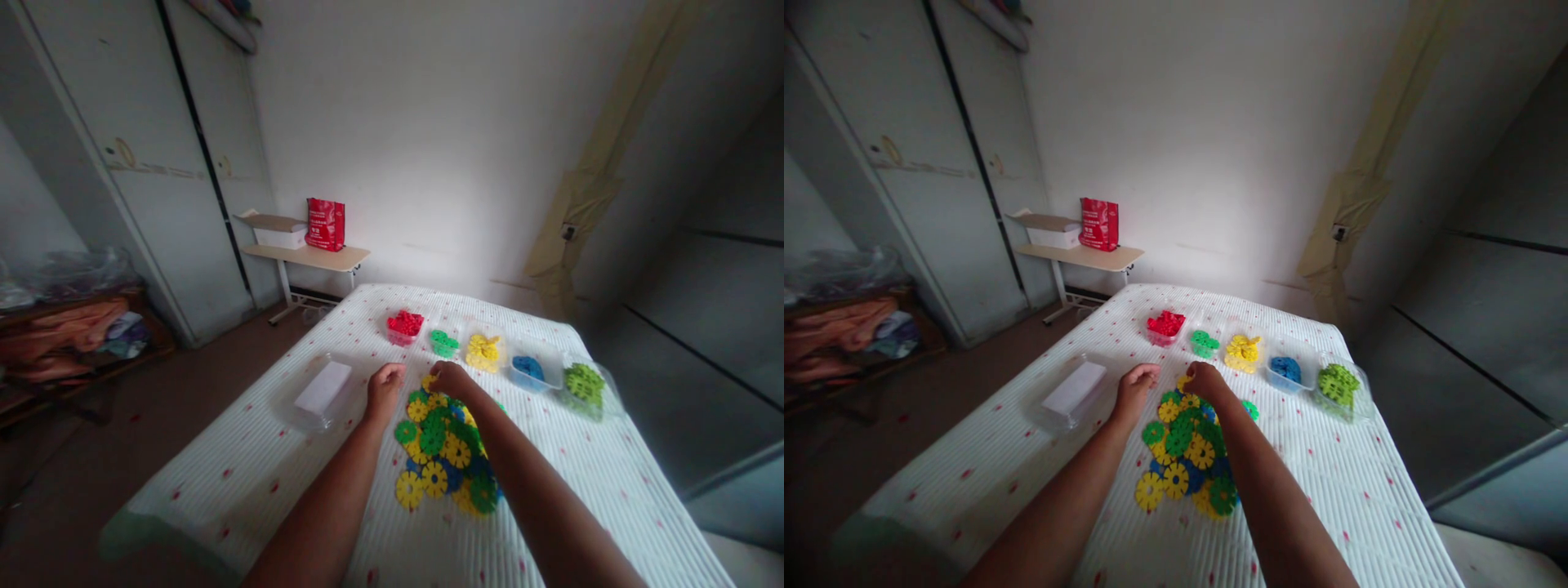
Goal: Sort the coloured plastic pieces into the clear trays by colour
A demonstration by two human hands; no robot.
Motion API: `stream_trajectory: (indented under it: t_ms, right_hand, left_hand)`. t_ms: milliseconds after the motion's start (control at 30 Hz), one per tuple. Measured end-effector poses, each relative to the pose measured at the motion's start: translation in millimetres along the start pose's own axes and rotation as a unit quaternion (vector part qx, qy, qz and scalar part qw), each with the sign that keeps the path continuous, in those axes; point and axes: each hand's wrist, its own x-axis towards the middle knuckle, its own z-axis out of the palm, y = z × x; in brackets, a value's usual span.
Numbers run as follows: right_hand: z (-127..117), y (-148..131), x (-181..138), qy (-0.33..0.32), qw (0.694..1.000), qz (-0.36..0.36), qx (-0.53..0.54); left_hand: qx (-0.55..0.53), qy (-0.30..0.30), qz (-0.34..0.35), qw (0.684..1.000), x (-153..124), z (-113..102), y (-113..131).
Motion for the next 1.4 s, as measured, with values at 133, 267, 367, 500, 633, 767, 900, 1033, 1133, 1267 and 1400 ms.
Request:
stream_trajectory:
  t_ms: [133,267,367,500,633,767,900,1033,1133,1267,1400]
  right_hand:
    - [-4,-7,-6,0.014,1.0,0.011,-0.003]
    - [-10,-17,-13,0.032,0.999,0.018,0.017]
    - [-24,-17,-15,0.037,0.998,0.029,0.042]
    - [-62,0,-11,0.107,0.991,0.068,0.043]
    - [-97,23,-8,0.213,0.971,0.111,0.003]
    - [-100,40,-21,0.258,0.961,0.089,-0.037]
    - [-80,58,-50,0.21,0.977,0.017,-0.035]
    - [-60,84,-82,0.189,0.982,-0.028,-0.014]
    - [-50,103,-98,0.172,0.985,-0.022,0.02]
    - [-39,113,-107,0.142,0.987,-0.002,0.075]
    - [-31,110,-108,0.106,0.993,-0.029,0.049]
  left_hand:
    - [0.004,-0.001,0.002,1.0,0,0,1]
    - [0.007,-0.001,0.002,1.0,-1,0,0]
    - [0.008,-0.002,-0.001,1.0,-1,0,0]
    - [0.012,-0.002,-0.004,1.0,-1,0,0]
    - [0.015,-0.001,0.0,1.0,0,0,-2]
    - [0.019,-0.006,0.004,1.0,1,0,-4]
    - [0.021,-0.008,0.006,1.0,1,0,-5]
    - [0.021,-0.011,0.007,1.0,1,0,-7]
    - [0.021,-0.015,0.009,1.0,2,0,-9]
    - [0.024,-0.014,0.008,1.0,2,0,-9]
    - [0.024,-0.013,0.007,1.0,1,0,-6]
